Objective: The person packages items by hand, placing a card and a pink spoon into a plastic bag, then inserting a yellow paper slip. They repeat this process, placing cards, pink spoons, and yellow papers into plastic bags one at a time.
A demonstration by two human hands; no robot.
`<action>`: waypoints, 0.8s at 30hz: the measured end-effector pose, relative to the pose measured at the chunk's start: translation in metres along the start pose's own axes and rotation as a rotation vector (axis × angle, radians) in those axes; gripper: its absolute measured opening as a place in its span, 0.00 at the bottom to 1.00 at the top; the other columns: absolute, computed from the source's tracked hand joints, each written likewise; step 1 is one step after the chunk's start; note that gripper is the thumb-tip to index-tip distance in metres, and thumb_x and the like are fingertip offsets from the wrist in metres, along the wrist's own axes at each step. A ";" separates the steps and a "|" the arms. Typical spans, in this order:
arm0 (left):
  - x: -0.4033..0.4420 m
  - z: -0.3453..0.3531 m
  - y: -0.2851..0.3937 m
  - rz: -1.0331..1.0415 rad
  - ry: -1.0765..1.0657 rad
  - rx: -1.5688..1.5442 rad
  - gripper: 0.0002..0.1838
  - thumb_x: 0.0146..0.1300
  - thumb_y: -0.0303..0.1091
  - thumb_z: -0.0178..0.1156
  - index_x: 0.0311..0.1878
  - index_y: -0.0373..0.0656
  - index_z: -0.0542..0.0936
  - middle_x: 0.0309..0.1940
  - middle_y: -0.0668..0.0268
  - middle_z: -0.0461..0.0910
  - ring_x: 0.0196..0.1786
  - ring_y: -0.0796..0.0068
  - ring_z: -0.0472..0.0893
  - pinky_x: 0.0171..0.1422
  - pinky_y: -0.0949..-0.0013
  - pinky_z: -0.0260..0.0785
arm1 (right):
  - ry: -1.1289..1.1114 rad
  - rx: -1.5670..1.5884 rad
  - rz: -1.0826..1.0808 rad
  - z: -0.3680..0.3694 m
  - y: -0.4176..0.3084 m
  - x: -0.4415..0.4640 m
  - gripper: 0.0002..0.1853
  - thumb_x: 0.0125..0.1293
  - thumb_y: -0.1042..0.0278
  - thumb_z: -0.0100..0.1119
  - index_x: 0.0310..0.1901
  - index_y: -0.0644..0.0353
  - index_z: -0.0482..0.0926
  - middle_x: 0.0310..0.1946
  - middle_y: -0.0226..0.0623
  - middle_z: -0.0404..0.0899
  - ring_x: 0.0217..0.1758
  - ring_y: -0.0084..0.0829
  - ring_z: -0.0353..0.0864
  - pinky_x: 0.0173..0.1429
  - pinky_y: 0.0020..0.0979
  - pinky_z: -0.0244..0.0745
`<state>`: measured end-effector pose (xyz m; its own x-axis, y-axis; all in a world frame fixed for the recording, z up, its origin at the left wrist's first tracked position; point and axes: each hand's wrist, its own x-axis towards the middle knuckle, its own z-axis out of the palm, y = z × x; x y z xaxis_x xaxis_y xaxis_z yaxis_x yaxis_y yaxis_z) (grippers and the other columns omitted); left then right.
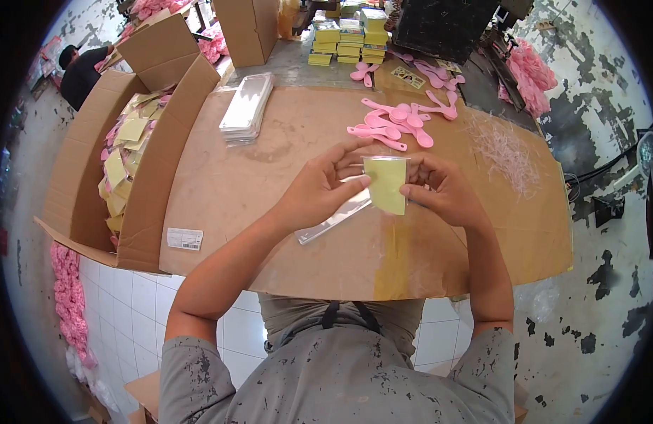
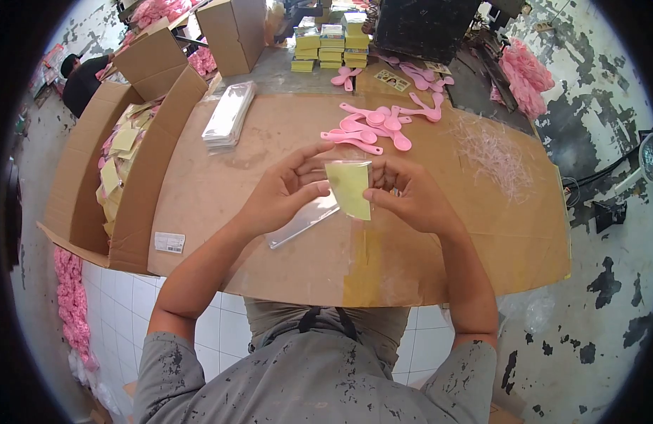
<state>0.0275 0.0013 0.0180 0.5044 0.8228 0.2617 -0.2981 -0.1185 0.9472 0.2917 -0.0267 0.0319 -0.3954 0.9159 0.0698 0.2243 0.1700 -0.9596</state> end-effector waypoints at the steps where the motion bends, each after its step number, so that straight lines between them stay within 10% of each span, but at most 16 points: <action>1: -0.001 -0.005 -0.006 0.013 -0.033 0.103 0.17 0.77 0.30 0.63 0.65 0.34 0.79 0.50 0.61 0.88 0.50 0.74 0.87 0.57 0.68 0.83 | -0.009 0.030 -0.020 0.000 -0.005 0.002 0.18 0.71 0.77 0.68 0.61 0.64 0.81 0.42 0.26 0.84 0.46 0.21 0.83 0.54 0.26 0.78; 7: 0.003 -0.037 0.030 -0.180 -0.048 0.156 0.15 0.77 0.34 0.62 0.60 0.37 0.80 0.52 0.63 0.85 0.53 0.75 0.85 0.53 0.63 0.83 | 0.213 -0.021 -0.141 -0.013 -0.022 0.005 0.18 0.73 0.71 0.68 0.62 0.63 0.82 0.43 0.29 0.85 0.49 0.23 0.83 0.54 0.28 0.76; 9: 0.008 -0.062 0.031 0.242 0.344 -0.034 0.13 0.79 0.35 0.59 0.59 0.37 0.82 0.51 0.60 0.85 0.50 0.71 0.87 0.49 0.67 0.84 | 0.349 -0.334 -0.134 -0.037 -0.009 -0.001 0.18 0.73 0.68 0.68 0.62 0.62 0.84 0.44 0.31 0.86 0.50 0.23 0.83 0.55 0.30 0.76; 11: 0.014 -0.063 0.063 0.493 0.614 -0.254 0.22 0.84 0.43 0.45 0.67 0.38 0.75 0.62 0.58 0.81 0.63 0.61 0.83 0.67 0.58 0.77 | 0.373 -0.443 -0.058 -0.052 -0.001 -0.011 0.18 0.72 0.65 0.69 0.60 0.62 0.84 0.48 0.33 0.86 0.52 0.26 0.84 0.56 0.31 0.77; 14: 0.024 -0.071 0.037 0.378 0.628 -0.219 0.24 0.83 0.45 0.44 0.68 0.38 0.75 0.62 0.58 0.82 0.62 0.62 0.83 0.67 0.57 0.75 | 0.300 -0.635 0.015 -0.061 0.009 -0.023 0.20 0.70 0.64 0.70 0.60 0.63 0.85 0.51 0.37 0.84 0.54 0.30 0.83 0.58 0.33 0.77; 19: 0.010 -0.038 -0.025 -0.010 0.171 1.033 0.21 0.64 0.44 0.75 0.55 0.42 0.87 0.45 0.63 0.82 0.42 0.69 0.80 0.49 0.63 0.76 | 0.183 -0.727 0.115 -0.060 0.027 -0.024 0.19 0.66 0.66 0.74 0.56 0.64 0.85 0.49 0.38 0.82 0.54 0.34 0.82 0.57 0.35 0.76; 24: 0.008 -0.037 -0.038 -0.058 0.094 1.046 0.16 0.62 0.39 0.75 0.47 0.39 0.87 0.43 0.59 0.84 0.42 0.63 0.83 0.49 0.60 0.77 | 0.213 -0.620 0.134 -0.061 0.032 -0.023 0.14 0.64 0.69 0.74 0.49 0.63 0.84 0.43 0.36 0.82 0.49 0.32 0.82 0.55 0.36 0.75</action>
<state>0.0131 0.0330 -0.0225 0.4169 0.8774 0.2375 0.5955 -0.4610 0.6579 0.3625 -0.0201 0.0167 -0.1582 0.9846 0.0741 0.7550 0.1689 -0.6336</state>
